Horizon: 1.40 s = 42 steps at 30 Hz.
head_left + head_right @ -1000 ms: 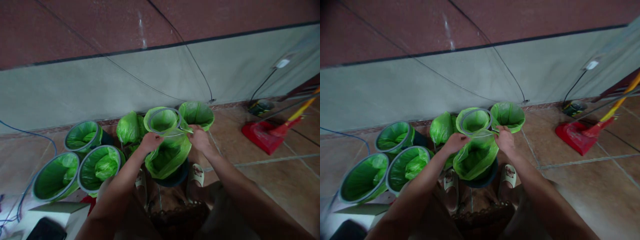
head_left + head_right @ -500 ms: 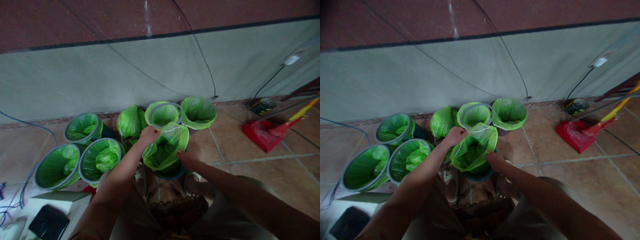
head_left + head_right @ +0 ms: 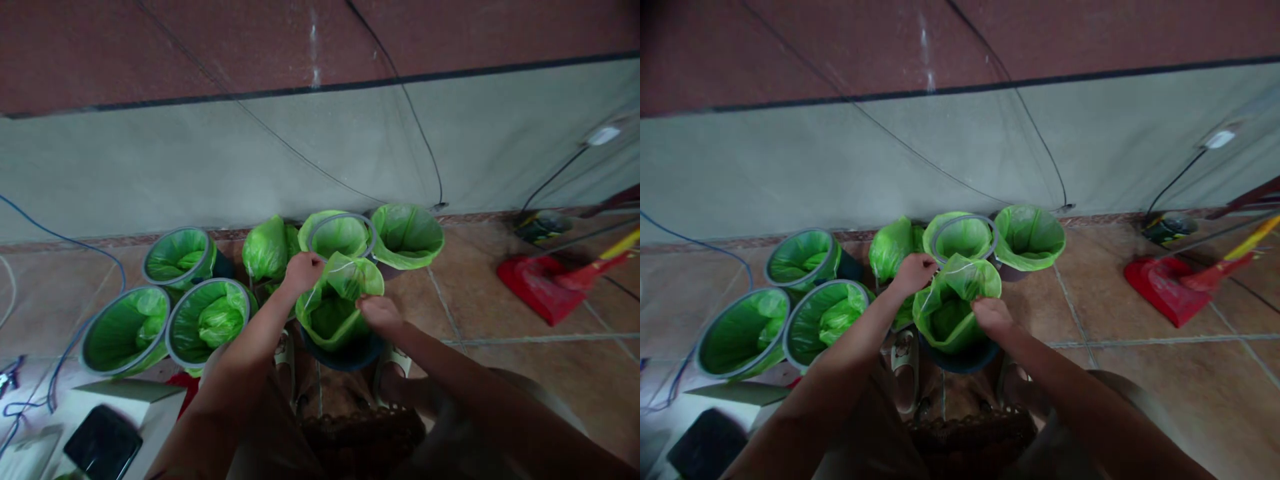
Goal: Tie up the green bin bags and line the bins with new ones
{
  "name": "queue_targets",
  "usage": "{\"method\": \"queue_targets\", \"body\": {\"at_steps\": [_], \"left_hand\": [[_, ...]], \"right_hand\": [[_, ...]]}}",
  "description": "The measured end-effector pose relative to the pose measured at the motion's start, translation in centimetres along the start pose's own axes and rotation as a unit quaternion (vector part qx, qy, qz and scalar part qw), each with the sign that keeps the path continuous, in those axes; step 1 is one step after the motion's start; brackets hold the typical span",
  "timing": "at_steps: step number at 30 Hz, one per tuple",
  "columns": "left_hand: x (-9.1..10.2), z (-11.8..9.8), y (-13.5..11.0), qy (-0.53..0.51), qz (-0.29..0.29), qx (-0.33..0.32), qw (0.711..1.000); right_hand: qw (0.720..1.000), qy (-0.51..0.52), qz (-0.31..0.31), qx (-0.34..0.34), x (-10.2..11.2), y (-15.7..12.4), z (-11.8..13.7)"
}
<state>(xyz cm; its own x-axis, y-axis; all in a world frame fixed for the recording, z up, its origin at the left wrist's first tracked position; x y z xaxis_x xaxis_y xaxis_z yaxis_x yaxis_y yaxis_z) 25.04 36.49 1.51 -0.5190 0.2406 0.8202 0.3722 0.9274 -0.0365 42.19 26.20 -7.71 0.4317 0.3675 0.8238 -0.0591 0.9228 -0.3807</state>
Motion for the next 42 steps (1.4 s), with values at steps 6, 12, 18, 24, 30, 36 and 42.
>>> {"method": "queue_targets", "body": {"at_steps": [6,12,18,24,30,36,42], "left_hand": [[1.7,-1.3,0.2,-0.122,-0.074,-0.066,0.988],[3.0,-3.9,-0.7,-0.379,-0.075,-0.14,0.912],[4.0,-6.9,-1.5,-0.571,-0.056,-0.159,0.804],[0.9,-5.8,0.4,-0.55,-0.053,-0.104,0.827],[-5.5,-4.4,-0.2,-0.483,0.037,0.004,0.875],[-7.3,-6.3,-1.5,-0.437,0.11,-0.094,0.888],[-7.5,-3.4,-0.4,-0.41,0.023,0.027,0.911]], "right_hand": [[0.993,-0.104,-0.057,0.004,5.7,-1.1,1.1],[0.926,0.294,-0.234,0.042,12.1,-2.8,1.5],[0.753,0.657,0.017,0.033,10.5,-1.5,4.2],[0.793,0.56,0.224,0.081,6.4,-2.0,7.9],[0.743,0.649,0.159,0.048,9.6,-1.3,5.9],[0.722,0.688,0.069,0.005,12.5,0.2,1.5],[0.681,0.725,-0.094,-0.045,12.2,0.5,-0.7]]}}
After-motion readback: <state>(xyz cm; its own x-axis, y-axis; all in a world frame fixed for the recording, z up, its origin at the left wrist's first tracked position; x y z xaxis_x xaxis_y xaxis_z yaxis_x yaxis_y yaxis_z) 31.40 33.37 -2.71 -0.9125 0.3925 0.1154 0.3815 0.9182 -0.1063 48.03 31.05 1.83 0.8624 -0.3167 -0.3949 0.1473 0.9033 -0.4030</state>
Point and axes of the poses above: each hand's wrist, its own y-axis towards the middle knuckle, its own x-axis out of the back of the hand, z = x × y, the point moved 7 cm from there along y, towards the middle knuckle, and after that the axes turned 9 degrees about -x, right-handed, at the moved point
